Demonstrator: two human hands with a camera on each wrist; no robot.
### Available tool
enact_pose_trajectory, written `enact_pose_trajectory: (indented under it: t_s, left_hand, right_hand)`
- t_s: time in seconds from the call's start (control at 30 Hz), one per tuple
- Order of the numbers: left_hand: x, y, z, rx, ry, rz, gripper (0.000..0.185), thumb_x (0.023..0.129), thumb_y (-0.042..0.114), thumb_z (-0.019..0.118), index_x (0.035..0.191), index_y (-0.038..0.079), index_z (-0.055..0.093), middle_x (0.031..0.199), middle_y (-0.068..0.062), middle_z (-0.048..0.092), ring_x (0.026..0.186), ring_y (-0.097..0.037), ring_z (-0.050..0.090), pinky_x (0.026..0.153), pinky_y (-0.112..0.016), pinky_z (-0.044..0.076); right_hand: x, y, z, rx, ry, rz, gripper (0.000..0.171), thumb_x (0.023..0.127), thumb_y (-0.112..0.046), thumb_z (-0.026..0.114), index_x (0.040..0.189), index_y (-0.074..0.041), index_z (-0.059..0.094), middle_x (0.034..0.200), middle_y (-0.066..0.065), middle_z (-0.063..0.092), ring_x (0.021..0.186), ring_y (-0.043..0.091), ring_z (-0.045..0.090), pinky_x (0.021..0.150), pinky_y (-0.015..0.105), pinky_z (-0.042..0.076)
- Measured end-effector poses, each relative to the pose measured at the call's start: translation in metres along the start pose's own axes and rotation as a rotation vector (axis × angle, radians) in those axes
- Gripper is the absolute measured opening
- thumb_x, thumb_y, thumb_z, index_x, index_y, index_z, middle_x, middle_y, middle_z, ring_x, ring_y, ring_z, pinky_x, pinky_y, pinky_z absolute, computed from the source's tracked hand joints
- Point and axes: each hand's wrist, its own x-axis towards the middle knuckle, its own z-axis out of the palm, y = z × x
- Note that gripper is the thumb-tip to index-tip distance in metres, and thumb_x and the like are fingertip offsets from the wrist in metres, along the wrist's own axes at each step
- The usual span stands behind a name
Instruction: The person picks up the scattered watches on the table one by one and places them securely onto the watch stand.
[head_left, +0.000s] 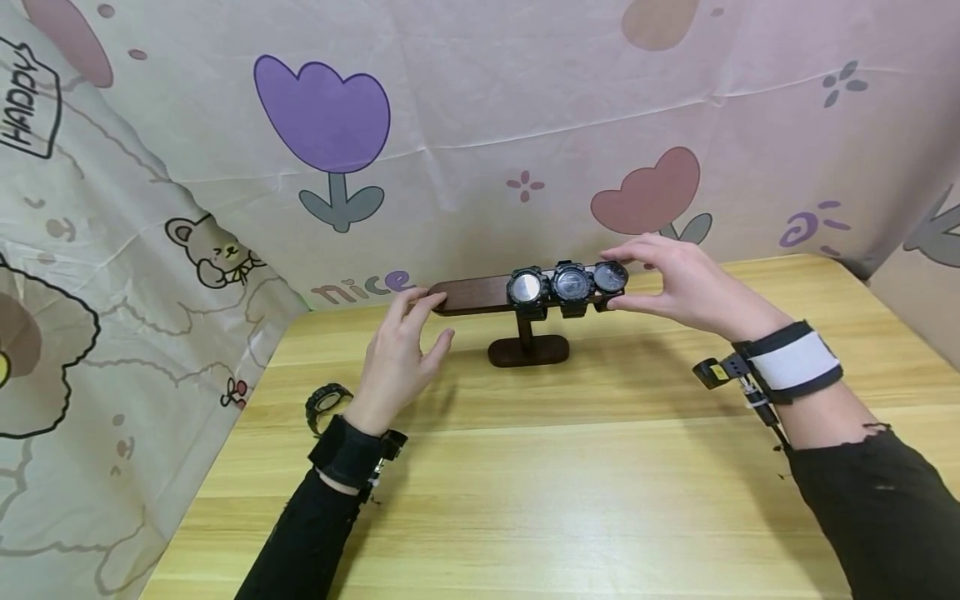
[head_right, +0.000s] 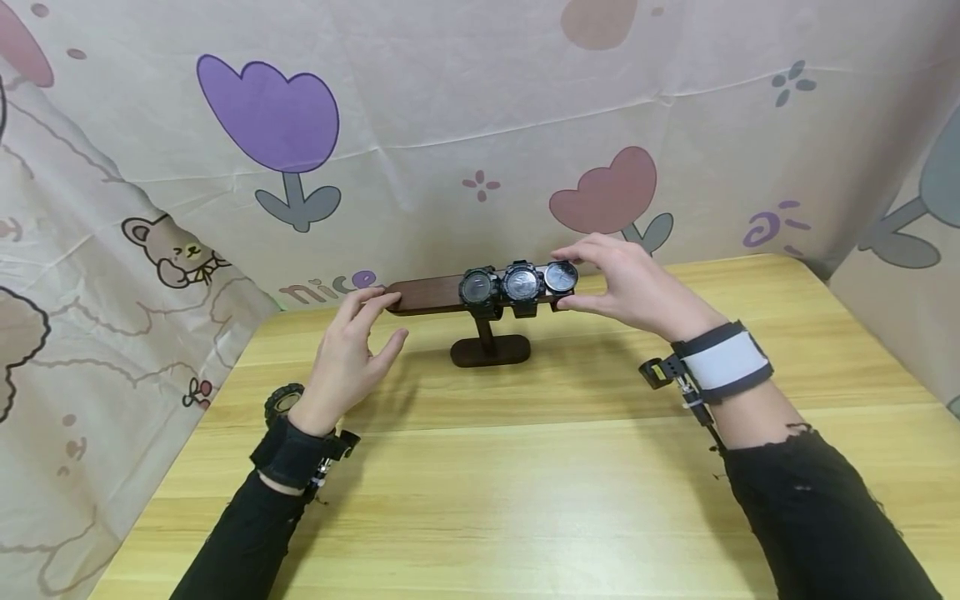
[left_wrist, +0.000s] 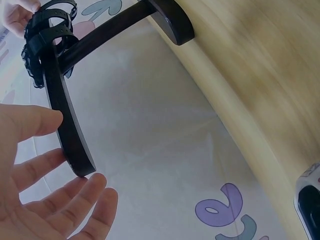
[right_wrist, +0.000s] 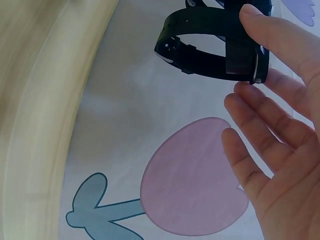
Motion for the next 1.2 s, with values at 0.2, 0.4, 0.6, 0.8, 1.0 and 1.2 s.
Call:
enact_pose_trajectory:
  t_s: [0.2,0.4,0.6,0.8,1.0,1.2]
  left_hand:
    - [0.000,-0.001,-0.001,0.001,0.003,0.005,0.050,0.099,0.019,0.077,0.146,0.008,0.064,0.149,-0.017,0.057,0.112,-0.036,0.070,0.074,-0.045,0.061]
    - [0.001,-0.001,-0.002,0.003,0.002,0.002,0.050,0.099,0.018,0.078,0.146,0.009,0.064,0.149,-0.018,0.057,0.113,-0.037,0.069,0.075,-0.046,0.061]
    - [0.001,0.000,-0.004,0.011,-0.002,-0.005,0.050,0.099,0.018,0.078,0.146,0.009,0.064,0.148,-0.018,0.057,0.116,-0.038,0.069,0.081,-0.049,0.062]
    - [0.002,0.002,-0.008,0.011,-0.004,0.003,0.051,0.098,0.018,0.078,0.146,0.009,0.064,0.147,-0.018,0.059,0.124,-0.039,0.066,0.090,-0.053,0.062]
    - [0.002,0.003,-0.013,0.013,-0.009,0.012,0.051,0.098,0.018,0.078,0.146,0.009,0.063,0.144,-0.017,0.060,0.128,-0.038,0.064,0.093,-0.054,0.061]
    - [0.001,0.004,-0.019,0.011,-0.021,0.015,0.051,0.098,0.019,0.078,0.147,0.010,0.063,0.144,-0.016,0.061,0.131,-0.037,0.064,0.094,-0.055,0.062]
  right_hand:
    - [-0.003,0.000,0.000,0.010,0.018,0.009,0.061,0.084,-0.017,0.093,0.140,-0.007,0.069,0.138,0.015,0.070,0.123,0.037,0.068,0.105,0.059,0.053]
    - [-0.007,-0.003,-0.002,0.034,0.040,0.017,0.062,0.084,-0.017,0.093,0.141,-0.011,0.069,0.141,0.013,0.069,0.121,0.036,0.068,0.102,0.057,0.054]
    - [-0.009,-0.004,-0.003,0.040,0.070,0.000,0.063,0.084,-0.013,0.093,0.142,-0.015,0.069,0.140,0.009,0.069,0.120,0.031,0.068,0.099,0.047,0.055]
    - [-0.012,-0.007,-0.004,0.026,0.113,-0.027,0.066,0.081,-0.010,0.094,0.142,-0.016,0.068,0.137,0.007,0.070,0.120,0.029,0.068,0.101,0.021,0.048]
    - [-0.013,-0.014,-0.007,0.028,0.141,-0.042,0.068,0.080,-0.009,0.095,0.142,-0.017,0.069,0.136,0.007,0.071,0.116,0.029,0.069,0.098,0.032,0.052]
    - [-0.015,-0.022,-0.008,0.040,0.160,-0.072,0.069,0.078,-0.006,0.095,0.142,-0.017,0.069,0.136,0.006,0.070,0.118,0.024,0.068,0.104,0.006,0.040]
